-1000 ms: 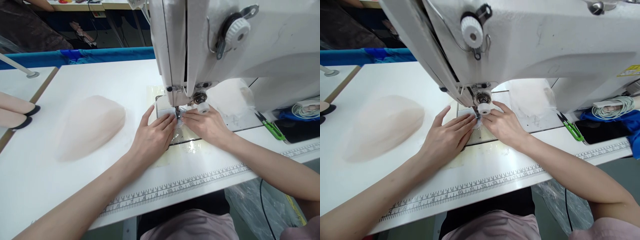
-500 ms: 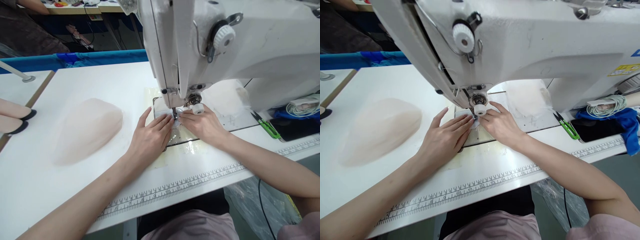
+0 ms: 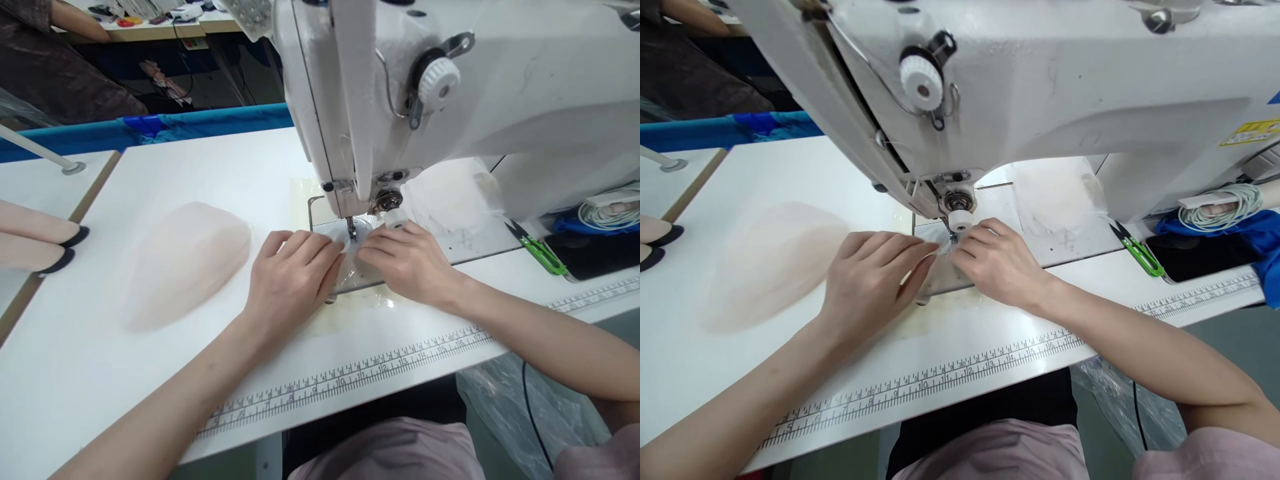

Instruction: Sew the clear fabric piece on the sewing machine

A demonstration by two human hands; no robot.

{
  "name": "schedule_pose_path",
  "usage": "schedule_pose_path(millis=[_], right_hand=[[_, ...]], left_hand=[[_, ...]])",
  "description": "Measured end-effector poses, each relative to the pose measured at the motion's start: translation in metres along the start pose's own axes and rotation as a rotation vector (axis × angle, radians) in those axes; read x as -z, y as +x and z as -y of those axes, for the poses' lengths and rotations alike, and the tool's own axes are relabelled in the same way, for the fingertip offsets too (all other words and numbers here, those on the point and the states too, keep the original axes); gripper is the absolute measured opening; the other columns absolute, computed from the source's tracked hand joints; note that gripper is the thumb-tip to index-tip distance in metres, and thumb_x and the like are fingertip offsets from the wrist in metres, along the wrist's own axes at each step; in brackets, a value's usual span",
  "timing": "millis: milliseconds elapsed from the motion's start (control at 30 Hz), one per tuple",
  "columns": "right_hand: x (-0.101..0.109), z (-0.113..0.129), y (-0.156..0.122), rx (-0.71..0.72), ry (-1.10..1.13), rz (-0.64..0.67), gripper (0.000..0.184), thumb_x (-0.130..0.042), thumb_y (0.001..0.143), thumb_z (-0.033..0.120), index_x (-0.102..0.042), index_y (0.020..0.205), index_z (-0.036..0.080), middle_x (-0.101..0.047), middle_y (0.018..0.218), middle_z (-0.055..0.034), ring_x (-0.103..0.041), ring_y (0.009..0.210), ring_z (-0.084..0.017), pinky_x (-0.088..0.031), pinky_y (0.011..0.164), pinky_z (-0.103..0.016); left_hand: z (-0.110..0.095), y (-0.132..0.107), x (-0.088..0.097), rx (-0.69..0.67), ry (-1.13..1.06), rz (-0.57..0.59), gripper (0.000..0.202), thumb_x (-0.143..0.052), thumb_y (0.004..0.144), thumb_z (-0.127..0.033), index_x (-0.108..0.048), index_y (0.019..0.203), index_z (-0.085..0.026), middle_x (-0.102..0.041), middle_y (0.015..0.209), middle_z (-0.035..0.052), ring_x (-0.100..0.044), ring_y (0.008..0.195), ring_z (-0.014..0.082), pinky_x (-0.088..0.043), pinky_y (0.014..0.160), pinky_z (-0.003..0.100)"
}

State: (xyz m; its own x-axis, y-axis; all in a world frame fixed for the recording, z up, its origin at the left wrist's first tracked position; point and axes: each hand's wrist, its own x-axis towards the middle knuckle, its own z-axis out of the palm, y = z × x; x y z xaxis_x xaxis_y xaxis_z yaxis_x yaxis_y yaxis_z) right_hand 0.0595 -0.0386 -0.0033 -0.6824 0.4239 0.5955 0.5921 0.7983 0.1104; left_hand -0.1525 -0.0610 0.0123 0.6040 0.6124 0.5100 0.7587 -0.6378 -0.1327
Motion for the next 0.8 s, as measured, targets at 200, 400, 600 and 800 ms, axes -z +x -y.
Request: schedule_pose_path(millis=[200, 400, 600, 800], right_hand=[[0.004, 0.011, -0.001, -0.047, 0.076, 0.153, 0.031, -0.043, 0.086, -0.001, -0.069, 0.097, 0.013, -0.073, 0.098, -0.0040, -0.064, 0.089, -0.019, -0.049, 0.077, -0.030], [0.005, 0.010, -0.001, -0.151, -0.019, 0.205, 0.029, -0.041, 0.087, 0.002, -0.066, 0.099, 0.012, -0.069, 0.116, -0.0102, -0.062, 0.098, -0.022, -0.048, 0.078, -0.034], [0.004, 0.004, -0.001, -0.152, -0.055, 0.256, 0.031, -0.042, 0.089, 0.006, -0.062, 0.112, 0.007, -0.072, 0.109, -0.0121, -0.062, 0.101, -0.023, -0.044, 0.086, -0.038], [0.004, 0.003, 0.000, -0.153, -0.053, 0.275, 0.031, -0.041, 0.090, 0.006, -0.062, 0.112, 0.009, -0.071, 0.112, -0.0122, -0.061, 0.105, -0.024, -0.043, 0.090, -0.040]], left_hand=[[0.007, -0.001, -0.011, -0.030, -0.151, 0.109, 0.035, -0.037, 0.095, -0.009, -0.061, 0.120, -0.018, -0.071, 0.112, 0.0066, -0.065, 0.098, 0.0207, -0.046, 0.093, 0.042], [0.000, -0.002, -0.014, -0.086, -0.077, 0.083, 0.032, -0.041, 0.094, -0.013, -0.067, 0.112, -0.016, -0.070, 0.110, 0.0105, -0.065, 0.099, 0.0254, -0.050, 0.088, 0.044], [-0.003, -0.006, -0.013, -0.114, -0.090, 0.128, 0.038, -0.042, 0.094, -0.014, -0.058, 0.128, -0.012, -0.063, 0.128, 0.0139, -0.060, 0.119, 0.0275, -0.040, 0.107, 0.054], [-0.002, -0.005, -0.010, -0.089, -0.127, 0.149, 0.038, -0.041, 0.095, -0.016, -0.058, 0.128, -0.015, -0.062, 0.128, 0.0131, -0.060, 0.119, 0.0282, -0.037, 0.110, 0.059]])
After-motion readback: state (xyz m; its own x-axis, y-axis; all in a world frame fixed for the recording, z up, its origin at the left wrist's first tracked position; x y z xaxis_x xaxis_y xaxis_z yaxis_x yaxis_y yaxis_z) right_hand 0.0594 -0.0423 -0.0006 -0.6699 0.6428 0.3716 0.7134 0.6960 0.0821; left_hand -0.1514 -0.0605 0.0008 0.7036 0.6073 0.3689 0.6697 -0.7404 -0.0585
